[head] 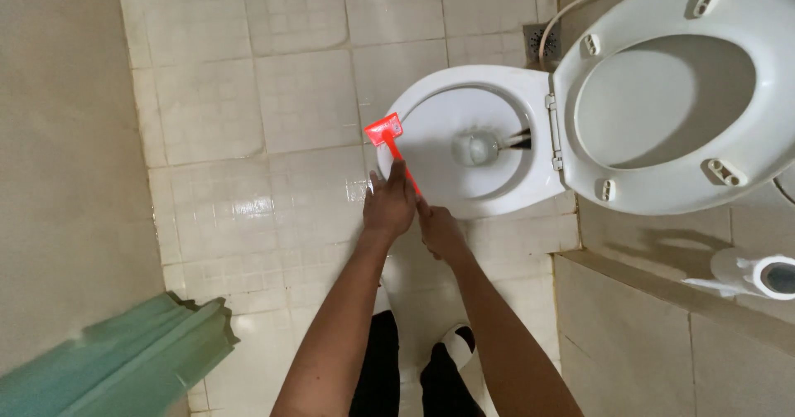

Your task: The person scrubs the inside of a toilet bowl with an orange toilet brush while water runs from a handheld sprayer. They then rinse the brush and place it in its holder next to the toilet.

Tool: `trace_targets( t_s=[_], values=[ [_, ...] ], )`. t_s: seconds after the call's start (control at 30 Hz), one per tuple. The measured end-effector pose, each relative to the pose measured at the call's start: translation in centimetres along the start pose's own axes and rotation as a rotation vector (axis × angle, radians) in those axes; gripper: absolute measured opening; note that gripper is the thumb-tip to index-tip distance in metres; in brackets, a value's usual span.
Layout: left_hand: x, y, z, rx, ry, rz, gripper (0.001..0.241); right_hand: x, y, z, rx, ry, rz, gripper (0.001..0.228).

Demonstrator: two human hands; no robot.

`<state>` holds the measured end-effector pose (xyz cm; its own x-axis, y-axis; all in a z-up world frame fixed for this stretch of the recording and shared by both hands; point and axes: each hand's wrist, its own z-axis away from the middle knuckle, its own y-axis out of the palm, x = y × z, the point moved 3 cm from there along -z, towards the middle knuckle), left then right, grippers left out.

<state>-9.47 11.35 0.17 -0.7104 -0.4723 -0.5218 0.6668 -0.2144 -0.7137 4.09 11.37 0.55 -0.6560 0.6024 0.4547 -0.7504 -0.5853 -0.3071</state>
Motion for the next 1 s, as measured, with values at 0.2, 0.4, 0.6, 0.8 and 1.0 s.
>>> trace_targets(
  t_s=[0.2,0.4,0.6,0.8,1.0],
  values=[
    [-0.1,0.2,-2.5,-0.012,0.039,-0.005,0.058,1.8,-0.9,-0.7,-0.034,0.0,0.012,0.072],
    [-1.7,0.0,-5.0,-0.044,0.112,-0.013,0.058,2.1,-2.3,-3.2,-0.094,-0.091,0.016,0.069],
    [-4.1,1.7,-8.3,-0.058,0.152,-0.016,0.06,3.5,-6.0,-4.3,-0.078,-0.053,-0.143,0.069],
    [-9.3,3.4,-11.1,-0.027,0.191,-0.069,0.06,2.8,-11.1,-6.4,-0.102,-0.023,-0.182,0.065],
    [-15.5,6.6,-13.1,0.032,0.216,-0.081,0.059,1.5,-16.7,-6.1,-0.116,-0.034,-0.277,0.066]
  ],
)
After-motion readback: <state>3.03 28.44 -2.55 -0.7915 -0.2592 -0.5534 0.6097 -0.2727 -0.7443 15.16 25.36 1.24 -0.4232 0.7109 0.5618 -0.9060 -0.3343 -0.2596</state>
